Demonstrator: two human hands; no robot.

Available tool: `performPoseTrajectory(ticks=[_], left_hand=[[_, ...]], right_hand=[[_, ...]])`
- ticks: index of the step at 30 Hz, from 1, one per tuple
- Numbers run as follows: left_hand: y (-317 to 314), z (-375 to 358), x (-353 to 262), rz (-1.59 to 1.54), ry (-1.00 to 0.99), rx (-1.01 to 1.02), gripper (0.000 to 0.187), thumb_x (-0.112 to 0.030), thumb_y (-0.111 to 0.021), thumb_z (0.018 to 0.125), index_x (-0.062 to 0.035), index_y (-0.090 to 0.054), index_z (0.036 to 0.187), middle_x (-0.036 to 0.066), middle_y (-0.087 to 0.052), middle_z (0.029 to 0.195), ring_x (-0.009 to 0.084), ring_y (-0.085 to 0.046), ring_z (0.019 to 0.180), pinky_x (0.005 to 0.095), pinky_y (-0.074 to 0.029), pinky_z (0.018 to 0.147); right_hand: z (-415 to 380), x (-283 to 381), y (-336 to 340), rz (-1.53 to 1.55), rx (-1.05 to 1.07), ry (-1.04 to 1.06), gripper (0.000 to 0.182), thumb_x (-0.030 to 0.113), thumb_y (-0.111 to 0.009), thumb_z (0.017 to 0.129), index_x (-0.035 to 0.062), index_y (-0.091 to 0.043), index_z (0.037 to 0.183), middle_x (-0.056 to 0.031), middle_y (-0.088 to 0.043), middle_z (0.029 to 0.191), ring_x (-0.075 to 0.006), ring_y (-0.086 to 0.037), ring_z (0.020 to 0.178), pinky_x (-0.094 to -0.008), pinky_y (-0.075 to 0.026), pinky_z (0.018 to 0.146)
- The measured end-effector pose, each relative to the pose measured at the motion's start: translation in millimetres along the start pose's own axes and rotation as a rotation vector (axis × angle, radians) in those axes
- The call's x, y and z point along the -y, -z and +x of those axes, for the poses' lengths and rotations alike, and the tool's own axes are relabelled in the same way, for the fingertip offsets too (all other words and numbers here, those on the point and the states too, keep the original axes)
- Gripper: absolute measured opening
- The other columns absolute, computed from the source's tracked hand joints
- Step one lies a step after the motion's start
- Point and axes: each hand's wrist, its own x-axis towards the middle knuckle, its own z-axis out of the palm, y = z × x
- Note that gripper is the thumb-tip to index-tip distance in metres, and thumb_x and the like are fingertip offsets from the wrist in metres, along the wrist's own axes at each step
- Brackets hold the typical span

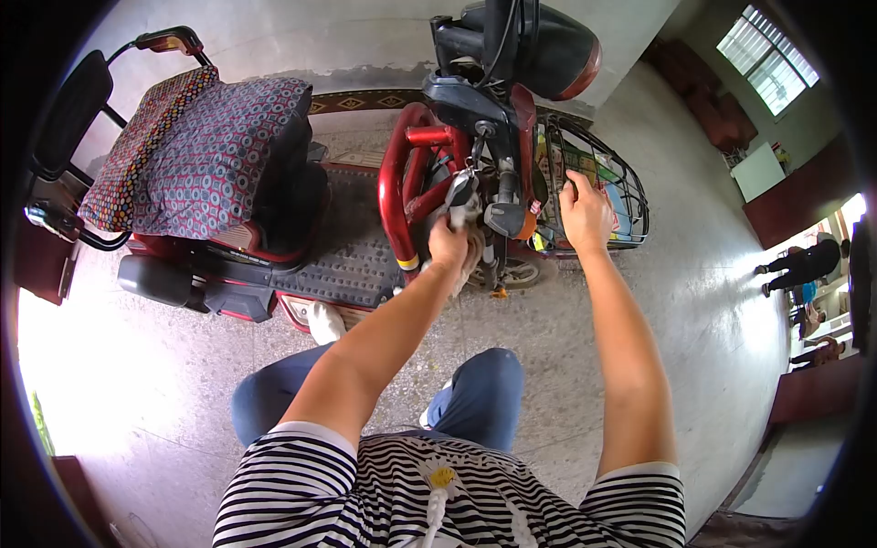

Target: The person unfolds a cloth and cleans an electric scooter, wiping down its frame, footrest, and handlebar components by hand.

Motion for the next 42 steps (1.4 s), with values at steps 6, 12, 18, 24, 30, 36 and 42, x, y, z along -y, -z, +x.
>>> performPoseTrajectory(ticks=[6,12,18,24,30,36,42], left_hand=[[-0.7,2.2,-51.6,0.346,0.089,0.143,0.071,-0.037,-0.066,0.072,-0.0045,-0.032,0.126,0.024,-0.057,0.106,0.0366,-0.055,0.101,0.0425,-0.044,0.085],[-23.5,45.1,-24.3,0.014,0.020,0.220,0.040,-0.034,-0.059,0.075,-0.0091,-0.057,0.107,0.011,-0.063,0.098,0.0244,-0.059,0.094,0.0350,-0.045,0.080],[-4.4,20.7,-93.8,-0.856,0.298,0.552,0.028,-0.025,-0.069,0.077,-0.0123,-0.054,0.096,0.002,-0.059,0.083,0.0173,-0.059,0.075,0.0327,-0.049,0.064],[28.3,-41.9,-78.9,-0.404,0.514,0.664,0.036,-0.033,-0.066,0.079,-0.0080,-0.055,0.103,0.005,-0.060,0.087,0.0174,-0.059,0.075,0.0361,-0.049,0.066],[51.7,-78.2,3.0,-0.381,0.663,0.459,0.036,-0.037,-0.064,0.080,-0.0176,-0.054,0.109,-0.004,-0.059,0.094,0.0116,-0.055,0.082,0.0290,-0.043,0.067],[32.5,-47.7,-21.1,-0.575,0.234,0.296,0.025,-0.012,-0.053,0.087,-0.0041,-0.050,0.110,-0.001,-0.056,0.099,0.0085,-0.049,0.086,0.0233,-0.038,0.077],[-36.6,40.3,35.8,-0.145,0.035,0.242,0.028,-0.025,-0.049,0.088,-0.0061,-0.053,0.108,0.009,-0.058,0.101,0.0222,-0.053,0.092,0.0306,-0.040,0.080]], right_hand=[[1.5,-1.0,1.8,0.019,-0.026,0.008,0.020,0.025,-0.053,0.079,0.0181,-0.061,0.096,-0.0104,-0.061,0.067,-0.0283,-0.059,0.066,-0.0402,-0.047,0.068],[2.9,-1.5,3.2,0.036,-0.023,0.015,0.020,0.025,-0.053,0.079,0.0165,-0.061,0.095,-0.0089,-0.061,0.066,-0.0273,-0.058,0.066,-0.0389,-0.047,0.070],[2.6,1.1,6.5,0.065,-0.002,-0.003,0.021,0.026,-0.053,0.079,0.0153,-0.061,0.096,-0.0117,-0.062,0.068,-0.0290,-0.059,0.069,-0.0399,-0.045,0.074],[-1.6,0.1,10.3,0.039,-0.008,-0.005,0.022,0.026,-0.052,0.080,0.0147,-0.061,0.097,-0.0099,-0.062,0.068,-0.0290,-0.059,0.071,-0.0406,-0.045,0.075],[1.0,-1.3,3.0,0.005,-0.073,0.044,0.019,0.025,-0.053,0.078,0.0137,-0.062,0.091,-0.0117,-0.060,0.064,-0.0292,-0.059,0.064,-0.0414,-0.046,0.068],[-0.9,1.7,3.6,-0.017,-0.083,0.029,0.019,0.025,-0.053,0.078,0.0136,-0.062,0.091,-0.0104,-0.060,0.061,-0.0278,-0.059,0.063,-0.0404,-0.045,0.067],[0.7,0.9,8.5,0.030,-0.089,0.050,0.019,0.024,-0.054,0.078,0.0123,-0.062,0.090,-0.0074,-0.061,0.062,-0.0261,-0.059,0.064,-0.0394,-0.044,0.067]])
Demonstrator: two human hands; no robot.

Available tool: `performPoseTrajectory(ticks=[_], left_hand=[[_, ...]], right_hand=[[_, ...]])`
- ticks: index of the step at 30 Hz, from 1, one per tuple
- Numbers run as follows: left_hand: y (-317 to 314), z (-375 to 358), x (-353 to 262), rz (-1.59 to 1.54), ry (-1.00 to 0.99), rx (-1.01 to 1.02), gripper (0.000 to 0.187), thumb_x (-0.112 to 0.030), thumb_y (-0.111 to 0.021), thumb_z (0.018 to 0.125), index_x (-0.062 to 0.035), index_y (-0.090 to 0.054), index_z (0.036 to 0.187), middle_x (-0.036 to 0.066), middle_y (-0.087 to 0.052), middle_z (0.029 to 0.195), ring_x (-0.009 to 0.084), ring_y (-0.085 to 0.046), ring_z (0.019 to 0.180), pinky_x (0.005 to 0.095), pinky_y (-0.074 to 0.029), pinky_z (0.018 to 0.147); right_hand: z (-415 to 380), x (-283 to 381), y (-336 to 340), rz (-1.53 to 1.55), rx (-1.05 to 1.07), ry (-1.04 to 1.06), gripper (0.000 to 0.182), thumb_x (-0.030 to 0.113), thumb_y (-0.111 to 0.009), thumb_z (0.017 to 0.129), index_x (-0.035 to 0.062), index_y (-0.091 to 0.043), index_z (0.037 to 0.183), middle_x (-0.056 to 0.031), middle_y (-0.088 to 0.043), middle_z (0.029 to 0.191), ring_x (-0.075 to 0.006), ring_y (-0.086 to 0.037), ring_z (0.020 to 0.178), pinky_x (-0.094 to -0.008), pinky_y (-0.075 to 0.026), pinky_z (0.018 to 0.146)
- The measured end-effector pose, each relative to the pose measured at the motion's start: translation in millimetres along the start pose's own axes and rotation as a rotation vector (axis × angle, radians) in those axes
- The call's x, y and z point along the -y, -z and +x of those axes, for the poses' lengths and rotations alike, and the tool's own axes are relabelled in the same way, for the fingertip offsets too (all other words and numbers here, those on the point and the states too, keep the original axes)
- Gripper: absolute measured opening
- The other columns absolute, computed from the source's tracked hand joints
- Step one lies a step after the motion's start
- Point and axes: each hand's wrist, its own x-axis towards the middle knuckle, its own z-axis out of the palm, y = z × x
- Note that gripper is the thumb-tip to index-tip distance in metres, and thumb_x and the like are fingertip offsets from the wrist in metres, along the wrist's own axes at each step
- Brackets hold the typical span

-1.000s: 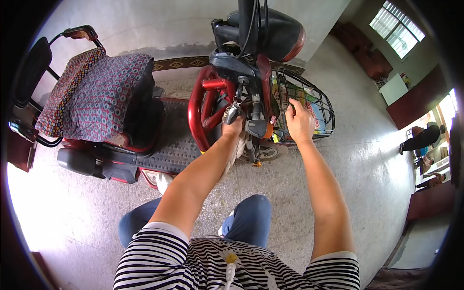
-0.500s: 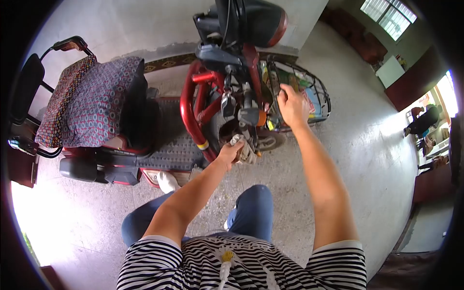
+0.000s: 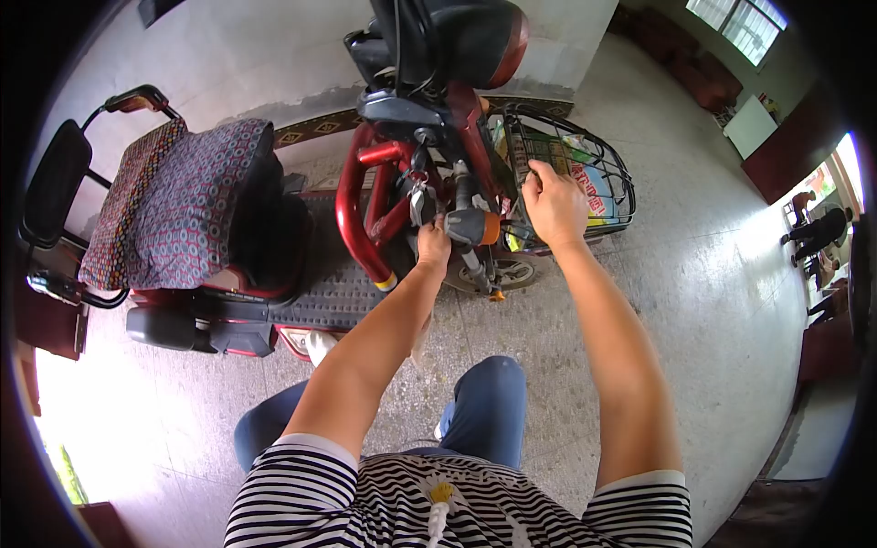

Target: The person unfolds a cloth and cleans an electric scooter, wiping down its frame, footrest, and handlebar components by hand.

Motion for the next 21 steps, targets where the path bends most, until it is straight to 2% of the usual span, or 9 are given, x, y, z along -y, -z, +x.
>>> performPoseTrajectory(ticks=[1,5,7,9,12,13,15,16,21], left_hand=[[-0.8,24.0,32.8,-0.040,0.013,0.046,0.024,-0.024,-0.051,0.085,-0.0100,-0.055,0.103,0.002,-0.059,0.096,0.0150,-0.053,0.086,0.0297,-0.041,0.075],[1.1,25.0,27.8,-0.078,0.020,0.039,0.027,-0.030,-0.052,0.083,-0.0124,-0.055,0.104,0.002,-0.059,0.096,0.0153,-0.054,0.089,0.0287,-0.041,0.076],[6.4,-12.2,-37.9,-0.366,0.319,-0.016,0.027,-0.031,-0.052,0.084,-0.0127,-0.056,0.104,0.002,-0.060,0.096,0.0156,-0.054,0.091,0.0283,-0.041,0.076],[12.8,-26.4,-58.8,-0.417,0.316,0.049,0.038,-0.026,-0.046,0.087,-0.0029,-0.050,0.117,0.007,-0.055,0.106,0.0200,-0.051,0.097,0.0312,-0.040,0.084],[19.3,-34.9,-35.5,-0.188,-0.136,0.101,0.043,-0.027,-0.045,0.088,0.0004,-0.046,0.121,0.010,-0.053,0.114,0.0189,-0.048,0.104,0.0275,-0.034,0.092],[21.1,-33.0,-30.5,-0.183,-0.138,0.103,0.043,-0.027,-0.045,0.088,0.0004,-0.046,0.121,0.010,-0.053,0.114,0.0189,-0.048,0.104,0.0275,-0.034,0.092],[20.4,-22.5,-17.8,-0.139,0.015,0.084,0.036,-0.027,-0.045,0.090,-0.0046,-0.047,0.118,0.006,-0.054,0.113,0.0154,-0.049,0.103,0.0269,-0.037,0.088],[17.3,-15.1,-12.1,-0.248,0.004,0.060,0.046,-0.033,-0.046,0.087,0.0005,-0.050,0.118,0.009,-0.054,0.114,0.0199,-0.049,0.104,0.0289,-0.034,0.092],[10.5,4.3,-8.3,-0.336,0.231,0.030,0.056,-0.047,-0.055,0.078,-0.0044,-0.053,0.115,0.008,-0.056,0.109,0.0205,-0.051,0.098,0.0345,-0.041,0.082]], right_hand=[[0.1,-0.8,-0.4,0.014,0.002,-0.004,0.019,0.024,-0.054,0.078,0.0123,-0.062,0.090,-0.0063,-0.061,0.061,-0.0255,-0.059,0.064,-0.0391,-0.044,0.067],[1.7,-0.4,4.6,0.015,0.032,-0.026,0.019,0.024,-0.054,0.078,0.0118,-0.062,0.090,-0.0056,-0.061,0.062,-0.0245,-0.059,0.066,-0.0386,-0.044,0.068],[-0.2,-0.3,4.2,0.002,0.029,-0.025,0.019,0.024,-0.054,0.078,0.0114,-0.062,0.091,-0.0070,-0.062,0.064,-0.0249,-0.059,0.067,-0.0388,-0.044,0.068],[0.6,-0.3,3.2,0.022,0.017,-0.008,0.020,0.023,-0.053,0.078,0.0111,-0.062,0.092,-0.0085,-0.062,0.065,-0.0256,-0.059,0.067,-0.0391,-0.044,0.068],[2.2,1.1,4.7,0.012,0.028,-0.008,0.020,0.023,-0.054,0.078,0.0102,-0.062,0.092,-0.0092,-0.062,0.066,-0.0258,-0.059,0.067,-0.0392,-0.044,0.068],[1.6,2.2,5.9,-0.002,0.036,-0.010,0.020,0.023,-0.054,0.078,0.0099,-0.061,0.092,-0.0092,-0.062,0.067,-0.0257,-0.059,0.068,-0.0392,-0.044,0.068],[1.3,3.1,7.1,-0.001,0.033,-0.011,0.020,0.023,-0.054,0.078,0.0096,-0.062,0.092,-0.0091,-0.062,0.067,-0.0255,-0.059,0.068,-0.0392,-0.044,0.068],[1.7,3.0,7.8,-0.001,0.035,-0.008,0.020,0.023,-0.054,0.078,0.0094,-0.062,0.091,-0.0090,-0.062,0.067,-0.0254,-0.059,0.068,-0.0392,-0.044,0.068],[1.4,2.2,7.0,0.002,0.020,-0.010,0.020,0.023,-0.054,0.078,0.0096,-0.062,0.091,-0.0083,-0.063,0.067,-0.0253,-0.059,0.068,-0.0391,-0.044,0.068]])
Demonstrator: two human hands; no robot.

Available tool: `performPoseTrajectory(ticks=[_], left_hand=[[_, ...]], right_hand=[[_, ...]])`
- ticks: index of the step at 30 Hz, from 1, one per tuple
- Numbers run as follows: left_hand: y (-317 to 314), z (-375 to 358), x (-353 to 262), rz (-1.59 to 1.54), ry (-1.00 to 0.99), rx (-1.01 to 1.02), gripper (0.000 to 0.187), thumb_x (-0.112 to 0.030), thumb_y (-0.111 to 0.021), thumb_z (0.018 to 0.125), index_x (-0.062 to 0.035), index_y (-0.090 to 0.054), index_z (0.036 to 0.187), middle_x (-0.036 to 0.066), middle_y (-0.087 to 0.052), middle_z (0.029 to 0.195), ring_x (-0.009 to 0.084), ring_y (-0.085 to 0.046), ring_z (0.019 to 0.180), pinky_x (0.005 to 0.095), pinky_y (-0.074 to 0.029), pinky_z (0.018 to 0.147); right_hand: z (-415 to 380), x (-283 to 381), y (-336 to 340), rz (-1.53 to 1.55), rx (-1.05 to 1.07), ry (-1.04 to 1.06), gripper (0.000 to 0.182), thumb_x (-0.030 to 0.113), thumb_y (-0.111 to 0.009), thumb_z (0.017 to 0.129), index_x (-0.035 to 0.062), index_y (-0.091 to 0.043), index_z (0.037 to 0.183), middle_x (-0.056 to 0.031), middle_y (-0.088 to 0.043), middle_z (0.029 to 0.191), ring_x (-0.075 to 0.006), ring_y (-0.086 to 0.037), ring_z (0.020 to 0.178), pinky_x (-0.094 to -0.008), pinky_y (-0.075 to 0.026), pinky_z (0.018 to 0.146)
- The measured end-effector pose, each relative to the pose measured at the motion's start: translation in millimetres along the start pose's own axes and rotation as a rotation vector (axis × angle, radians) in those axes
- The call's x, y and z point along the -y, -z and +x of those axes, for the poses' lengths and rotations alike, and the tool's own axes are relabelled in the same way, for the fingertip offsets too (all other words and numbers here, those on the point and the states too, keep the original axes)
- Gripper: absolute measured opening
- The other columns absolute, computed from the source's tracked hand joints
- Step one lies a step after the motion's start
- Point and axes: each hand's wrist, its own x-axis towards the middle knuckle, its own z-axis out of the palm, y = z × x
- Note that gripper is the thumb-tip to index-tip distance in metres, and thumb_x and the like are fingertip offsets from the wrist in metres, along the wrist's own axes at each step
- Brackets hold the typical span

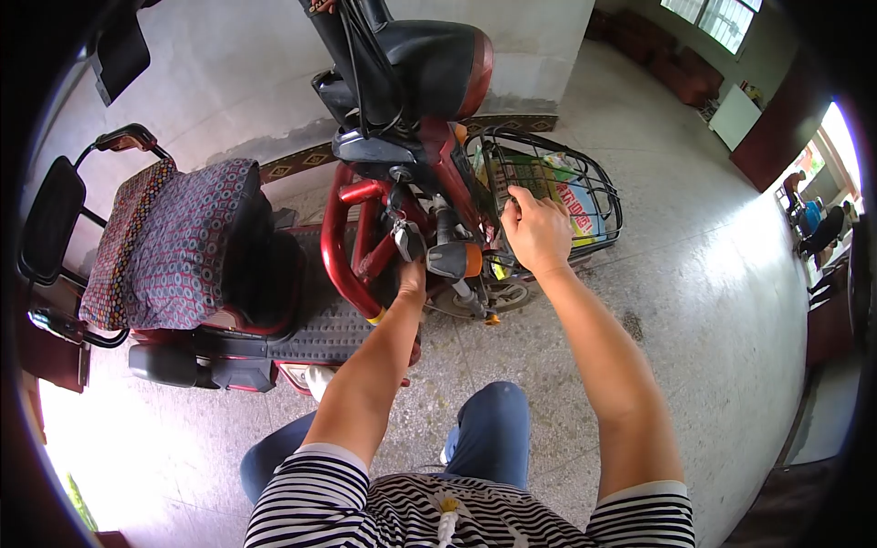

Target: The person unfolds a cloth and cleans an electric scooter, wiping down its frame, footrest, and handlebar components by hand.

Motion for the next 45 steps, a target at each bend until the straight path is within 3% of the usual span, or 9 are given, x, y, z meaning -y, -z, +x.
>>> performPoseTrajectory(ticks=[7,10,11,12,17,26,38,42,45], left_hand=[[38.9,104.2,49.0,0.098,0.152,0.045,0.034,-0.039,-0.044,0.089,-0.0122,-0.055,0.106,0.005,-0.062,0.091,0.0204,-0.059,0.082,0.0332,-0.044,0.078],[56.2,180.1,138.4,0.863,-0.740,-0.160,0.025,-0.021,-0.048,0.087,-0.0098,-0.055,0.109,0.010,-0.057,0.103,0.0243,-0.054,0.096,0.0351,-0.043,0.075],[19.5,63.4,61.9,0.228,-0.509,-0.039,0.027,-0.018,-0.043,0.088,-0.0073,-0.053,0.111,0.014,-0.052,0.117,0.0280,-0.052,0.104,0.0374,-0.041,0.082],[7.1,7.3,19.3,0.566,-0.659,-0.086,0.027,-0.025,-0.048,0.086,-0.0055,-0.057,0.104,0.013,-0.062,0.095,0.0272,-0.059,0.083,0.0351,-0.044,0.073],[33.0,-72.9,3.5,0.854,-0.605,0.188,0.021,-0.021,-0.049,0.083,-0.0029,-0.056,0.091,0.022,-0.059,0.087,0.0395,-0.056,0.083,0.0413,-0.044,0.069],[37.8,-127.1,5.6,0.747,-0.355,0.087,0.046,-0.033,-0.055,0.079,0.0030,-0.054,0.108,0.021,-0.060,0.096,0.0327,-0.057,0.093,0.0351,-0.043,0.081],[27.4,-140.1,-75.8,0.740,-0.178,0.196,0.052,-0.036,-0.068,0.072,0.0035,-0.055,0.103,0.019,-0.062,0.093,0.0270,-0.061,0.088,0.0343,-0.046,0.078],[48.3,-160.3,-121.2,0.797,-0.135,0.218,0.044,-0.032,-0.064,0.072,0.0001,-0.057,0.102,0.017,-0.063,0.090,0.0277,-0.061,0.087,0.0340,-0.047,0.076],[71.1,-166.2,-140.5,0.909,-0.210,0.274,0.033,-0.023,-0.061,0.070,-0.0005,-0.060,0.095,0.015,-0.063,0.084,0.0248,-0.062,0.079,0.0334,-0.048,0.069]], right_hand=[[0.6,-3.3,-1.7,0.027,0.009,-0.016,0.019,0.023,-0.054,0.078,0.0106,-0.062,0.090,-0.0083,-0.062,0.066,-0.0258,-0.059,0.069,-0.0395,-0.044,0.069],[0.4,-3.4,-3.0,0.045,0.015,-0.019,0.019,0.023,-0.054,0.078,0.0108,-0.062,0.090,-0.0091,-0.062,0.066,-0.0265,-0.059,0.069,-0.0399,-0.044,0.069],[1.0,-3.4,-3.0,0.037,0.019,-0.025,0.019,0.023,-0.054,0.078,0.0109,-0.062,0.090,-0.0096,-0.062,0.066,-0.0271,-0.059,0.069,-0.0401,-0.044,0.069],[1.6,-3.5,-3.7,0.041,0.021,-0.015,0.019,0.023,-0.054,0.078,0.0109,-0.062,0.090,-0.0096,-0.062,0.066,-0.0271,-0.059,0.069,-0.0401,-0.044,0.069],[-0.5,-4.9,-10.2,0.012,0.019,-0.030,0.020,0.026,-0.053,0.079,0.0131,-0.062,0.091,-0.0120,-0.062,0.067,-0.0292,-0.059,0.069,-0.0410,-0.044,0.071],[-3.4,-4.3,-17.7,-0.012,0.044,-0.093,0.022,0.032,-0.050,0.081,0.0201,-0.063,0.095,-0.0162,-0.062,0.072,-0.0356,-0.060,0.067,-0.0456,-0.048,0.062],[-10.0,-1.4,-15.5,-0.089,-0.111,0.049,0.022,0.026,-0.051,0.083,0.0179,-0.061,0.100,-0.0048,-0.063,0.093,-0.0253,-0.054,0.093,-0.0382,-0.038,0.087],[-57.0,49.1,20.0,0.306,-0.454,0.087,0.022,0.006,-0.056,0.081,0.0064,-0.058,0.103,-0.0089,-0.058,0.098,-0.0253,-0.053,0.097,-0.0351,-0.041,0.083],[-143.4,91.0,11.7,0.697,-0.093,-0.182,0.016,0.007,-0.054,0.085,0.0050,-0.059,0.100,-0.0066,-0.059,0.090,-0.0144,-0.057,0.080,-0.0255,-0.045,0.067]])
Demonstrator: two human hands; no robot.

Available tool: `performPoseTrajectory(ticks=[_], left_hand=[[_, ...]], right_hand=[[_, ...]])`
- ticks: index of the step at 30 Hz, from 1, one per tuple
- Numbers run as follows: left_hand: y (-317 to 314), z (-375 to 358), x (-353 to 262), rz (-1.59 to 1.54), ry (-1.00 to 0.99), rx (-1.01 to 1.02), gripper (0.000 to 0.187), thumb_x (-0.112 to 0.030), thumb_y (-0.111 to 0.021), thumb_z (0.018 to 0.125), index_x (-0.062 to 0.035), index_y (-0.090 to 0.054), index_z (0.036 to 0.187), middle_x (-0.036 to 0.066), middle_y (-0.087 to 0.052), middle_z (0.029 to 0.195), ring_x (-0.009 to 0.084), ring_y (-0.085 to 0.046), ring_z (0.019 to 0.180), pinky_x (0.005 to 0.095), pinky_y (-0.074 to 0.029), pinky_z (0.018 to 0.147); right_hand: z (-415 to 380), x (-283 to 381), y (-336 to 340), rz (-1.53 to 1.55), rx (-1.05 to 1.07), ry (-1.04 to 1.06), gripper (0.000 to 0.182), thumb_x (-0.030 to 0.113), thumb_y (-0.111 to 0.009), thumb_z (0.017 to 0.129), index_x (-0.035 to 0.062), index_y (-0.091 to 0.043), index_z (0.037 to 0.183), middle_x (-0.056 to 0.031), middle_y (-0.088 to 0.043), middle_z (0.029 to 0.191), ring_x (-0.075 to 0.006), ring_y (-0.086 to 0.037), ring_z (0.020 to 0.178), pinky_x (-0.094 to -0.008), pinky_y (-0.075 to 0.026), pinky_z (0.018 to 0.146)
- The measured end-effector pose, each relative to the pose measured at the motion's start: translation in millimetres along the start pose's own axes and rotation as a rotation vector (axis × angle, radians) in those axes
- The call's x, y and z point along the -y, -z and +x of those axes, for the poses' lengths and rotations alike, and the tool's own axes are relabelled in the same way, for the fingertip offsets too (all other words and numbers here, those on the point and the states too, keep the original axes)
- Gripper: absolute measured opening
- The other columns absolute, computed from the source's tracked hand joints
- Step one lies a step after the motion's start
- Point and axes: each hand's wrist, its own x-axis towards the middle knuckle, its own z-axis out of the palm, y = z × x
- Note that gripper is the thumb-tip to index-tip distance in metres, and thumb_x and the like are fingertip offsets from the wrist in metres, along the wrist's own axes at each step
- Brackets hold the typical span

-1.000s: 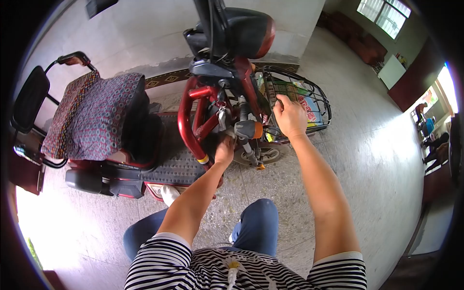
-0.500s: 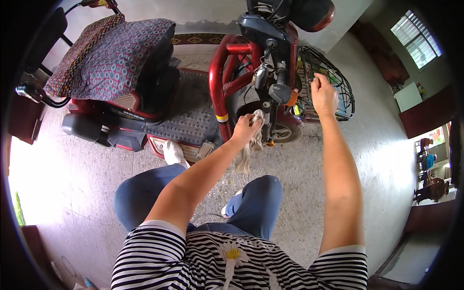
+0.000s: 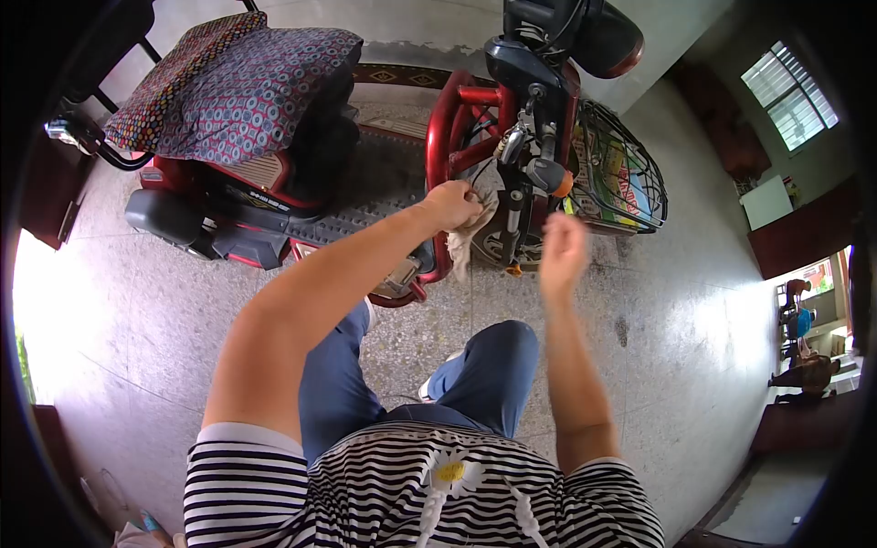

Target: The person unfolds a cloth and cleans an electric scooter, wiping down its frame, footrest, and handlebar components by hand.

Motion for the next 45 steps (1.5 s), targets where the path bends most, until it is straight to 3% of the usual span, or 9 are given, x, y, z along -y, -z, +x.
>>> performPoseTrajectory(ticks=[6,14,18,20,21,23,30,39,45], left_hand=[[3.5,-15.9,9.1,-0.086,-0.023,0.149,0.033,-0.017,-0.058,0.074,0.0000,-0.059,0.103,0.008,-0.061,0.082,0.0157,-0.057,0.072,0.0292,-0.046,0.062],[10.4,-20.4,9.9,-0.180,-0.085,0.377,0.025,-0.015,-0.053,0.084,-0.0036,-0.057,0.106,0.003,-0.058,0.085,0.0115,-0.054,0.076,0.0261,-0.045,0.067],[18.0,-17.2,12.4,-0.320,-0.106,0.404,0.026,-0.014,-0.054,0.082,-0.0032,-0.057,0.105,0.003,-0.058,0.083,0.0107,-0.053,0.074,0.0251,-0.044,0.068],[23.6,-13.1,13.2,-0.153,-0.101,0.287,0.029,-0.018,-0.053,0.081,-0.0010,-0.057,0.104,0.010,-0.061,0.085,0.0192,-0.059,0.078,0.0297,-0.047,0.071],[22.1,-7.4,18.4,-0.157,-0.101,0.289,0.029,-0.018,-0.053,0.081,-0.0010,-0.057,0.104,0.010,-0.061,0.085,0.0192,-0.059,0.078,0.0297,-0.047,0.071],[15.1,6.1,33.1,0.281,-0.205,0.025,0.035,-0.023,-0.050,0.079,0.0023,-0.056,0.102,0.020,-0.062,0.089,0.0315,-0.060,0.086,0.0361,-0.047,0.077],[-2.6,15.4,37.3,0.227,-0.075,-0.020,0.037,-0.027,-0.052,0.076,0.0037,-0.055,0.095,0.025,-0.060,0.089,0.0376,-0.058,0.089,0.0413,-0.046,0.079],[-33.8,28.2,29.6,0.239,-0.020,0.110,0.038,-0.028,-0.056,0.077,0.0025,-0.054,0.098,0.024,-0.060,0.096,0.0369,-0.057,0.094,0.0420,-0.046,0.080],[-49.0,39.7,42.3,0.248,0.015,0.182,0.038,-0.028,-0.058,0.077,0.0019,-0.055,0.100,0.022,-0.060,0.099,0.0360,-0.057,0.095,0.0409,-0.046,0.082]], right_hand=[[-40.3,-38.3,-59.4,0.469,0.408,-0.632,0.023,0.006,-0.057,0.081,0.0011,-0.057,0.104,-0.0048,-0.059,0.084,-0.0091,-0.055,0.068,-0.0217,-0.044,0.059],[-50.6,-101.2,-102.7,0.294,0.868,-0.786,0.020,0.009,-0.059,0.080,0.0131,-0.054,0.099,0.0027,-0.053,0.082,-0.0074,-0.048,0.063,-0.0232,-0.038,0.050],[-38.3,-92.6,-83.9,0.228,0.908,-0.793,0.016,0.012,-0.057,0.082,0.0117,-0.055,0.098,0.0017,-0.055,0.084,-0.0086,-0.051,0.067,-0.0241,-0.042,0.053],[-11.0,-67.4,-60.4,-0.355,1.196,-0.255,0.012,0.012,-0.053,0.085,0.0092,-0.055,0.097,0.0006,-0.056,0.084,-0.0103,-0.053,0.070,-0.0253,-0.045,0.057],[-8.8,-74.5,-60.1,-0.359,1.198,-0.256,0.012,0.012,-0.053,0.085,0.0092,-0.055,0.097,0.0006,-0.056,0.084,-0.0103,-0.053,0.070,-0.0253,-0.045,0.057],[-4.0,-92.1,-65.7,0.921,0.128,-1.273,0.004,0.009,-0.053,0.083,0.0058,-0.053,0.087,-0.0020,-0.054,0.075,-0.0131,-0.053,0.066,-0.0263,-0.043,0.053],[46.1,-81.1,-101.4,0.891,-0.019,-1.024,0.014,0.003,-0.054,0.084,0.0062,-0.053,0.098,-0.0036,-0.055,0.083,-0.0136,-0.053,0.072,-0.0289,-0.051,0.067],[75.2,-163.6,-151.5,-0.323,0.161,-0.376,0.013,0.000,-0.058,0.078,-0.0008,-0.053,0.090,-0.0057,-0.058,0.080,-0.0145,-0.056,0.067,-0.0253,-0.047,0.062],[87.3,-156.4,-154.4,-0.060,0.154,-0.581,0.013,-0.001,-0.063,0.074,-0.0005,-0.055,0.084,-0.0066,-0.060,0.079,-0.0155,-0.059,0.066,-0.0276,-0.051,0.059]])
